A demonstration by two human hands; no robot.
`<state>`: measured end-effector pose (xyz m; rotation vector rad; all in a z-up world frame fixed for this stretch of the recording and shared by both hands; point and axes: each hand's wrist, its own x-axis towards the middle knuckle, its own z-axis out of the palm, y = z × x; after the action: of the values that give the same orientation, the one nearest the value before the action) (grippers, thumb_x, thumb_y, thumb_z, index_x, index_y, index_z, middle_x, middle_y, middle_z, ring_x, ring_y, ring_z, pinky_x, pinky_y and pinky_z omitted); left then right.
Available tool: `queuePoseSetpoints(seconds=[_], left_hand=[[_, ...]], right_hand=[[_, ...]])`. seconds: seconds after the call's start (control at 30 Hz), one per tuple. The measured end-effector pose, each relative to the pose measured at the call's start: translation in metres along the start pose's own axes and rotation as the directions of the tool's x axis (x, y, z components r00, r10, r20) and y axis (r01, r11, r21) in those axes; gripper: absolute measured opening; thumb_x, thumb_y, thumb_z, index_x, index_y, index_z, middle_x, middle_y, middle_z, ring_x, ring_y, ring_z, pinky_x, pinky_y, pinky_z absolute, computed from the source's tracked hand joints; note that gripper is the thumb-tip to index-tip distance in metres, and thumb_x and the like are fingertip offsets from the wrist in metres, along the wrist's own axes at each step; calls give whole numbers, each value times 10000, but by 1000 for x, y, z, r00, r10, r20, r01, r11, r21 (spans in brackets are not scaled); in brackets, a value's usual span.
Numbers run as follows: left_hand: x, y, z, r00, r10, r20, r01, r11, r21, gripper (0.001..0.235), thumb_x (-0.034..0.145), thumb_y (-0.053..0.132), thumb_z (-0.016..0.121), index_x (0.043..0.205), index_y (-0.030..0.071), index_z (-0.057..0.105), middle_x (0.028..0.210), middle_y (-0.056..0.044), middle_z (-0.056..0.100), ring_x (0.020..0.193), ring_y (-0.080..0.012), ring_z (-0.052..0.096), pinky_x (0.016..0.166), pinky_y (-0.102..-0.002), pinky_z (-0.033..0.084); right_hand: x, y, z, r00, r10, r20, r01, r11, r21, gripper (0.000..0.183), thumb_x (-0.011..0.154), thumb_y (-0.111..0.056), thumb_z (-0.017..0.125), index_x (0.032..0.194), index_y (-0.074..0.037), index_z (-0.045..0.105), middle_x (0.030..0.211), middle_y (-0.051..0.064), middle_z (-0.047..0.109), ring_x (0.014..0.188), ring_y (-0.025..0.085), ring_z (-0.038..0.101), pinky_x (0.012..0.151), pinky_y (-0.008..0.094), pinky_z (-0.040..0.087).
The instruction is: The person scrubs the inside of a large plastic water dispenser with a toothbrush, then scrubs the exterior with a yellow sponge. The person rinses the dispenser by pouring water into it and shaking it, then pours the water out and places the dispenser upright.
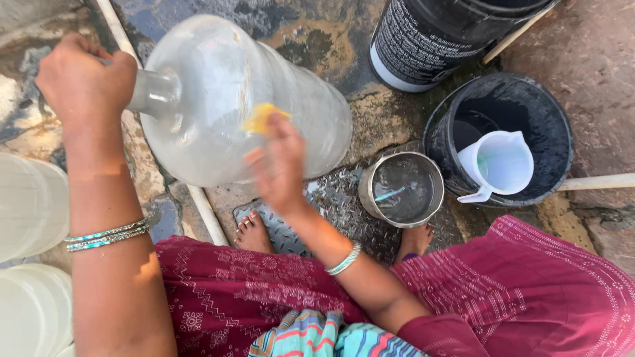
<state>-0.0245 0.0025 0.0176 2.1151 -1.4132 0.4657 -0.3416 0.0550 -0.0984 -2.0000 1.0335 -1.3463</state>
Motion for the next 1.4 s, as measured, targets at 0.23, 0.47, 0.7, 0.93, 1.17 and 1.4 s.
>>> queuePoseSetpoints(seconds=[0.23, 0.47, 0.7, 0.93, 1.17, 1.4], left_hand=[[0, -4, -2, 999, 31, 19, -31, 1000, -5, 117, 721, 168, 705, 781, 72, 673, 758, -177, 710, 696, -388, 693, 741, -456, 564], [-3, -20, 4, 999, 33, 4, -33, 999, -10, 98, 700, 135, 679, 767, 65, 666, 786, -162, 703, 716, -364, 691, 748, -429, 575], [-8, -27, 13, 993, 108, -43, -105, 993, 58, 89, 679, 118, 677, 746, 61, 662, 753, -120, 694, 651, -290, 685, 669, -383, 570], [-6, -30, 5, 998, 55, 31, -55, 998, -29, 96, 697, 102, 675, 773, 43, 681, 770, -120, 699, 670, -275, 694, 667, -371, 572], [-7, -24, -18, 976, 214, 31, -212, 976, -59, 79, 707, 88, 688, 778, 66, 717, 755, -83, 700, 678, -240, 697, 724, -352, 583], [-9, -21, -12, 987, 161, 3, -161, 986, -35, 73, 688, 98, 699, 754, 72, 715, 740, -67, 699, 619, -224, 686, 673, -337, 578]], right_hand=[[-26, 79, 18, 995, 79, -67, -88, 987, -137, 716, 1139, -542, 353, 1647, -62, 196, 1736, 215, 156, 1620, 413, 160, 1325, 566, 76], [-42, 195, -13, 805, 568, -169, -574, 819, 17, 660, 1113, -470, 345, 1590, -15, 315, 1696, 201, 272, 1605, 359, 192, 1298, 504, 107], [-36, 6, 33, 999, -12, 33, 12, 1000, -6, 895, 1035, -726, 120, 1677, -103, 140, 1766, 195, 56, 1681, 353, -18, 1365, 580, -55], [-68, 149, 15, 833, 503, -229, -511, 859, 25, 892, 1078, -713, 216, 1638, -28, 104, 1745, 210, 107, 1647, 375, 82, 1341, 516, 65], [-35, 296, -42, 202, 852, 483, -700, -219, 680, 1346, 716, -992, 76, 1605, 6, 238, 1671, 200, 232, 1519, 385, 220, 1200, 534, 166], [-8, 184, -10, 638, 719, -277, -571, 682, 456, 996, 1005, -771, 253, 1536, 55, 419, 1566, 238, 473, 1484, 392, 434, 1250, 497, 297]])
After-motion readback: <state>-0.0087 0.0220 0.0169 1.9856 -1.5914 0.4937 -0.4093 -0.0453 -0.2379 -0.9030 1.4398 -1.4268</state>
